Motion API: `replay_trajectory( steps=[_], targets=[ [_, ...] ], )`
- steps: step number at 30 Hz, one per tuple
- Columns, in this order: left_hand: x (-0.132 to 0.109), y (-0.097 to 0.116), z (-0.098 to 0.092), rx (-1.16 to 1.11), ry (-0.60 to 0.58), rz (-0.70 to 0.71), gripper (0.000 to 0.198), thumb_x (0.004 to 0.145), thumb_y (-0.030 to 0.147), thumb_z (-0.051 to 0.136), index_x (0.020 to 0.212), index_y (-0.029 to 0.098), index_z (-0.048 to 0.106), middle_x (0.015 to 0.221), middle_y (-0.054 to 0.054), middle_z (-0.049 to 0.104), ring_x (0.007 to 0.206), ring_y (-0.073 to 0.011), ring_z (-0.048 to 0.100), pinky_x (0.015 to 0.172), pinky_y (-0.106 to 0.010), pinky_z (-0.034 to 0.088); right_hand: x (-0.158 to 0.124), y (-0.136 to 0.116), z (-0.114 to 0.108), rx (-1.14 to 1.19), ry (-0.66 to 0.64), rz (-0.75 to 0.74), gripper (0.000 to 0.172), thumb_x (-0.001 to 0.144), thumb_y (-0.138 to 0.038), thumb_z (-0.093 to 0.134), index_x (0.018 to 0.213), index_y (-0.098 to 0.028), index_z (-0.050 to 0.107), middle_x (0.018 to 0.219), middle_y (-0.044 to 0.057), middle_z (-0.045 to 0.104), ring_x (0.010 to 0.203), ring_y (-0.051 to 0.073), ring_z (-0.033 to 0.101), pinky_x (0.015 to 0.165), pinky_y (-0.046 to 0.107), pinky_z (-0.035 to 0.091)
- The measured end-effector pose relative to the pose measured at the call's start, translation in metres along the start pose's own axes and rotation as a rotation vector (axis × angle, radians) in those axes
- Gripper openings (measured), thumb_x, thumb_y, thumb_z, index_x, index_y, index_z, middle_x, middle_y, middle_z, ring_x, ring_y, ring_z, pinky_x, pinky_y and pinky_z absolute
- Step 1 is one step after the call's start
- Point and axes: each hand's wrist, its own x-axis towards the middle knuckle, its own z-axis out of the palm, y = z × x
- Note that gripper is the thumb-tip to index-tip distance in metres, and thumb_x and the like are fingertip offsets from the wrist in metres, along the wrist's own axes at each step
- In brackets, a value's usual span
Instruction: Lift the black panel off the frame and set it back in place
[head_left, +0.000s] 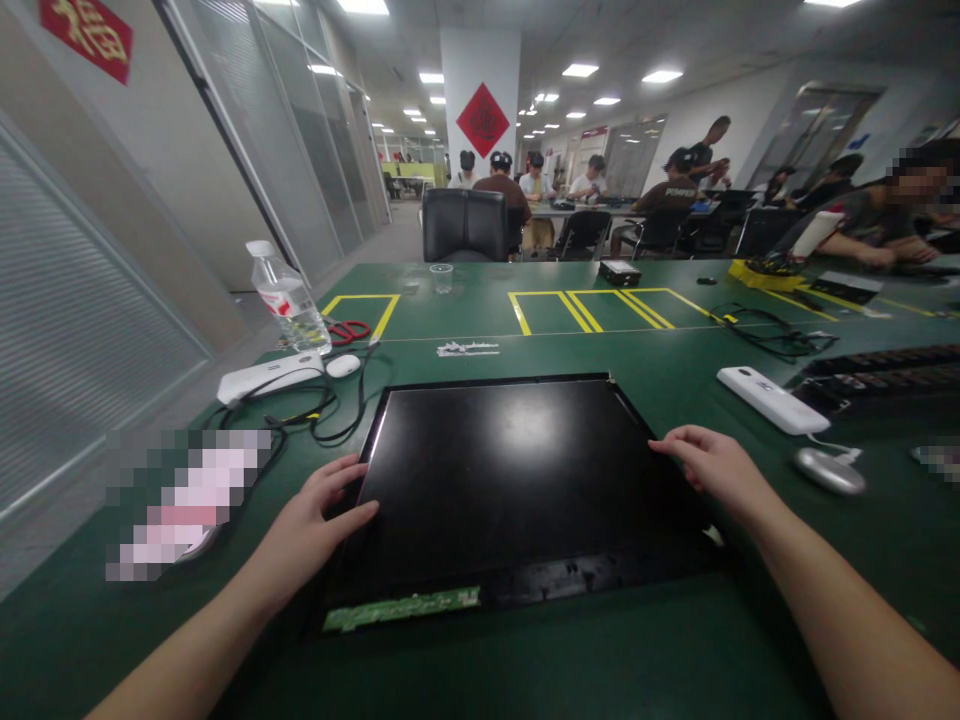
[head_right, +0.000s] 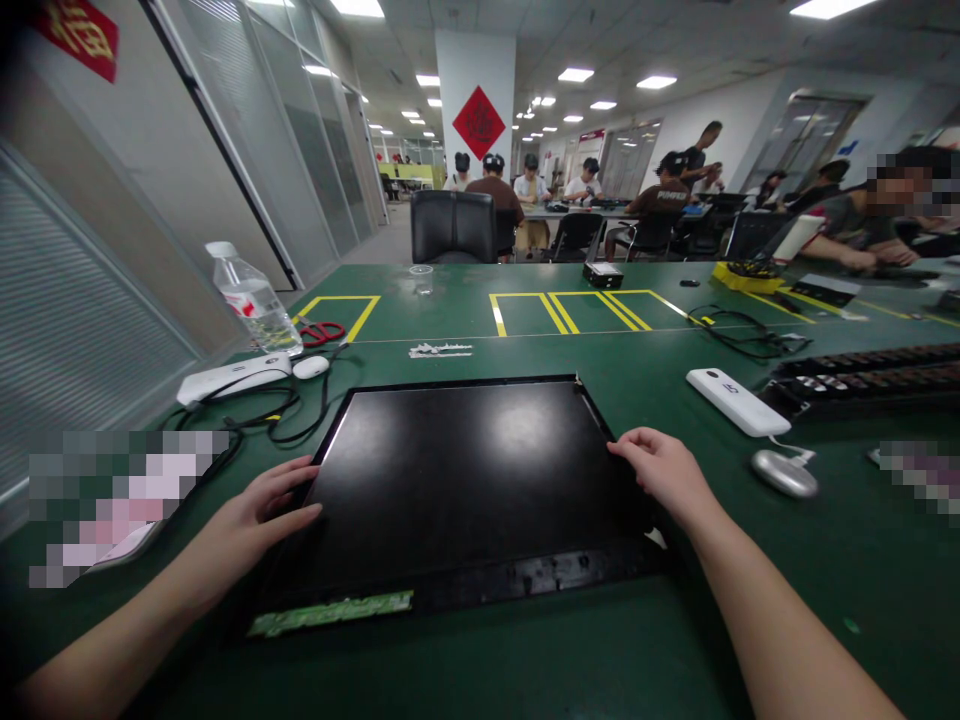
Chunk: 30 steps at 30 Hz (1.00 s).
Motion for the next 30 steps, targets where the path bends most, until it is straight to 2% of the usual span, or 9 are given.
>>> replay_trajectory(
  steps=[8, 11, 14, 20, 25, 30],
  targets=[
    [-0.0008, -0.0024, -0.0018, 0.038, 0.010, 0.015, 0.057, 0.067, 0.053, 0.074, 0.113, 0.019, 0.073, 0.148, -0.016, 0.054, 0.135, -0.0397, 0.051, 0.111, -0.055, 0.040, -0.0021, -0.0024, -0.0001, 0.051, -0.013, 0.006, 0.027, 0.064, -0.046, 0.070, 0.073, -0.022, 0.064, 0.048, -0.004, 0.047, 0.043, 0.011, 0.042, 0.041, 0.024, 0.032],
    [-0.0004, -0.0046, -0.0016, 0.078, 0.010, 0.033, 0.059, 0.069, 0.053, 0.071, 0.116, 0.017, 0.072, 0.149, -0.017, 0.054, 0.135, -0.0389, 0.052, 0.111, -0.054, 0.041, -0.0032, -0.0052, -0.0001, 0.065, -0.014, 0.010, 0.025, 0.064, -0.044, 0.069, 0.072, -0.022, 0.063, 0.051, -0.002, 0.053, 0.043, 0.010, 0.042, 0.041, 0.025, 0.033],
    [-0.0002, -0.0063, -0.0008, 0.130, 0.009, 0.049, 0.061, 0.070, 0.054, 0.068, 0.118, 0.015, 0.071, 0.149, -0.019, 0.053, 0.135, -0.0394, 0.052, 0.109, -0.054, 0.043, -0.0036, -0.0071, 0.0001, 0.062, -0.015, 0.019, 0.024, 0.064, -0.044, 0.069, 0.071, -0.022, 0.063, 0.050, -0.002, 0.052, 0.043, 0.011, 0.042, 0.041, 0.025, 0.033],
    [0.0008, -0.0071, 0.0014, 0.193, 0.013, 0.078, 0.061, 0.070, 0.054, 0.066, 0.118, 0.016, 0.071, 0.148, -0.019, 0.054, 0.135, -0.0411, 0.051, 0.111, -0.056, 0.040, -0.0015, -0.0029, 0.0007, 0.058, -0.010, 0.019, 0.026, 0.064, -0.046, 0.069, 0.072, -0.022, 0.063, 0.056, 0.000, 0.059, 0.043, 0.010, 0.041, 0.041, 0.025, 0.033],
    [0.0002, -0.0075, 0.0022, 0.243, -0.002, 0.105, 0.069, 0.071, 0.054, 0.063, 0.123, 0.010, 0.067, 0.149, -0.023, 0.051, 0.138, -0.0410, 0.047, 0.115, -0.056, 0.034, -0.0009, 0.0001, 0.0013, 0.029, 0.003, -0.006, 0.028, 0.064, -0.049, 0.068, 0.074, -0.022, 0.064, 0.048, -0.004, 0.048, 0.044, 0.012, 0.042, 0.042, 0.025, 0.033],
    [-0.0004, -0.0094, 0.0023, 0.273, -0.011, 0.129, 0.064, 0.072, 0.053, 0.063, 0.123, 0.014, 0.066, 0.148, -0.020, 0.051, 0.138, -0.0402, 0.047, 0.114, -0.055, 0.036, -0.0033, -0.0023, 0.0018, -0.025, 0.014, -0.008, 0.030, 0.066, -0.051, 0.066, 0.073, -0.022, 0.064, 0.046, -0.004, 0.047, 0.044, 0.013, 0.043, 0.043, 0.027, 0.033]
  ],
)
